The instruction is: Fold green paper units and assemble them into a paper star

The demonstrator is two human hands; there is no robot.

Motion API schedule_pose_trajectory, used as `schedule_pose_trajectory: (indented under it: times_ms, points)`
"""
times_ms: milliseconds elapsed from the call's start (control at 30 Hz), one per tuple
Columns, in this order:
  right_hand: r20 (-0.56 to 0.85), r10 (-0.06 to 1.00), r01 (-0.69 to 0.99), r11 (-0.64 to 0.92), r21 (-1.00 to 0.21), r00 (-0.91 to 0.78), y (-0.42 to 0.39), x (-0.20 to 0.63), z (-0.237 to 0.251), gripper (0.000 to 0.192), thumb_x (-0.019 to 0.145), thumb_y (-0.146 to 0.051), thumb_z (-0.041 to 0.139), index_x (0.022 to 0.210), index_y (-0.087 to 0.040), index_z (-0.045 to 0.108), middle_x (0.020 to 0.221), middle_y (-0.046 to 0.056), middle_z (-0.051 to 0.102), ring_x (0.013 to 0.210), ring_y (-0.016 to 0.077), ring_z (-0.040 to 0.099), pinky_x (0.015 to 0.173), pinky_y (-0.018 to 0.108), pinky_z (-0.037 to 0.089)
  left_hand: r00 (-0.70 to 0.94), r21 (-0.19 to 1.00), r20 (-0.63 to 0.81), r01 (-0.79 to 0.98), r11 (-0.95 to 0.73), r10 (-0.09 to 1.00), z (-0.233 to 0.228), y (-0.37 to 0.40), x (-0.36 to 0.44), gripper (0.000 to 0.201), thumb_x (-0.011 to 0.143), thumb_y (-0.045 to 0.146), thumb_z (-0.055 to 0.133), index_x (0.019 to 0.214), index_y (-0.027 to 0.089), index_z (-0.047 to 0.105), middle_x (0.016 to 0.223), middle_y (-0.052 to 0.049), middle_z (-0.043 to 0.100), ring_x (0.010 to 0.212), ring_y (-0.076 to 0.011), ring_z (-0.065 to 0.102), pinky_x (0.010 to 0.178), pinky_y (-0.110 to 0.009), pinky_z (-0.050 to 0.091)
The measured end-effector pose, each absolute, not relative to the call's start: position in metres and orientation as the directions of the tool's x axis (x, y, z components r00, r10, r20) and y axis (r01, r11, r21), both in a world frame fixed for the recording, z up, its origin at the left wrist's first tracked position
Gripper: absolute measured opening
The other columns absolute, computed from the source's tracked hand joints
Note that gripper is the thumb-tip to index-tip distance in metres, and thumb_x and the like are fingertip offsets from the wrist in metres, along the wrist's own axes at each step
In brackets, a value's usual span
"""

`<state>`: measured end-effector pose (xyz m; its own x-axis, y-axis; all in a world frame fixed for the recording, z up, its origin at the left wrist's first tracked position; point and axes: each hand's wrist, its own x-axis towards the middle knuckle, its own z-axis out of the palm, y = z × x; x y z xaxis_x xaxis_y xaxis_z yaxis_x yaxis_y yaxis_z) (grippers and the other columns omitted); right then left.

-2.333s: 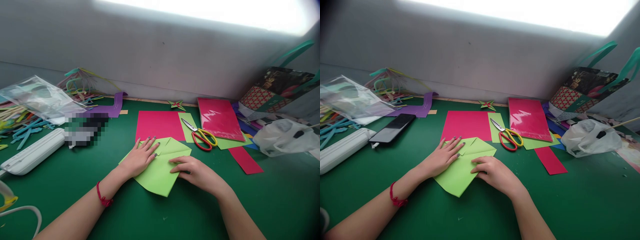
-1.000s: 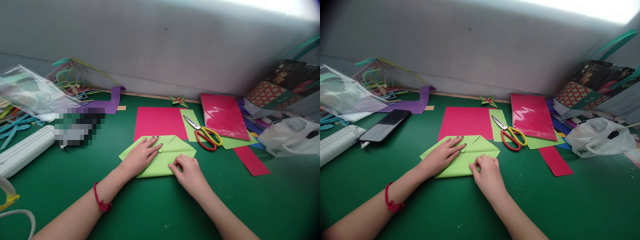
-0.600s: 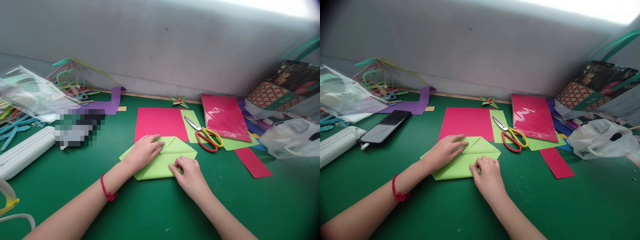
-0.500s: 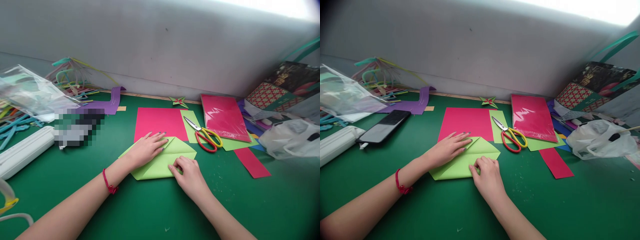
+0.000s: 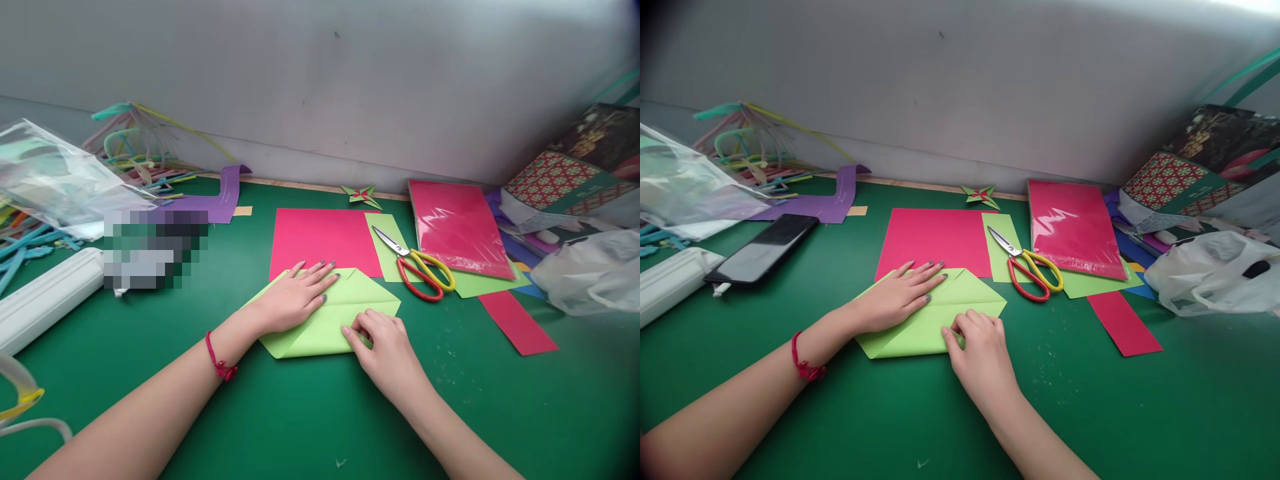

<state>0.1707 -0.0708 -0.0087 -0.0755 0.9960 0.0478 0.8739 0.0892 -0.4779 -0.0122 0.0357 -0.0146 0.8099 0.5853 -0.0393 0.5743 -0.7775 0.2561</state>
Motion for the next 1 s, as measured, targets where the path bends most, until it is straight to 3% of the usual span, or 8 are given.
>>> schedule_pose_trajectory:
  times_ms: [267,500,767,1000]
  points:
    - [0.066,0.995,0.881,0.097,-0.463,-0.075,-0.0698,0.1706,-0.0094,0.027,0.085,-0.035,0.042,0.063,-0.02,0.046,0.064,-0.001,0.053,0.064,0.0135,0.05,0.07,0.03,0.031,0.817,0.264,-0.049,0.566,-0.781,0.575,-0.0162,0.0371,-0.0136,0.048,0.093,0.036,0.019,0.138,0.032,0.005,0.146,0.005,0.002,0.134,-0.0166,0.006,0.107,-0.037,0.002]
    - [0.044,0.997,0.881,0.082,-0.465,-0.069,-0.0693,0.1702,-0.0081,0.026,0.085,-0.034,0.043,0.064,-0.02,0.045,0.064,-0.001,0.053,0.064,0.0137,0.049,0.07,0.03,0.03,0.818,0.286,-0.071,0.564,-0.774,0.57,-0.013,0.0355,-0.0134,0.061,0.087,0.055,0.022,0.139,0.031,0.002,0.146,0.003,0.0,0.134,-0.02,0.005,0.107,-0.039,0.001]
    - [0.038,0.997,0.881,0.079,-0.466,-0.069,-0.0698,0.1702,-0.0081,0.025,0.085,-0.033,0.043,0.064,-0.019,0.045,0.066,-0.001,0.053,0.064,0.0137,0.049,0.07,0.03,0.03,0.821,0.282,-0.064,0.561,-0.779,0.568,-0.013,0.0349,-0.0124,0.071,0.081,0.063,0.027,0.139,0.029,0.003,0.146,0.001,-0.001,0.134,-0.0219,0.005,0.107,-0.04,0.001]
    - [0.038,0.997,0.881,0.076,-0.467,-0.066,-0.0698,0.1701,-0.0074,0.025,0.085,-0.033,0.044,0.064,-0.019,0.045,0.065,-0.002,0.052,0.064,0.0127,0.048,0.07,0.029,0.029,0.82,0.272,-0.079,0.564,-0.78,0.566,-0.0129,0.0351,-0.0125,0.069,0.083,0.062,0.023,0.139,0.029,0.001,0.146,0.001,-0.003,0.134,-0.0213,0.003,0.107,-0.039,0.0]
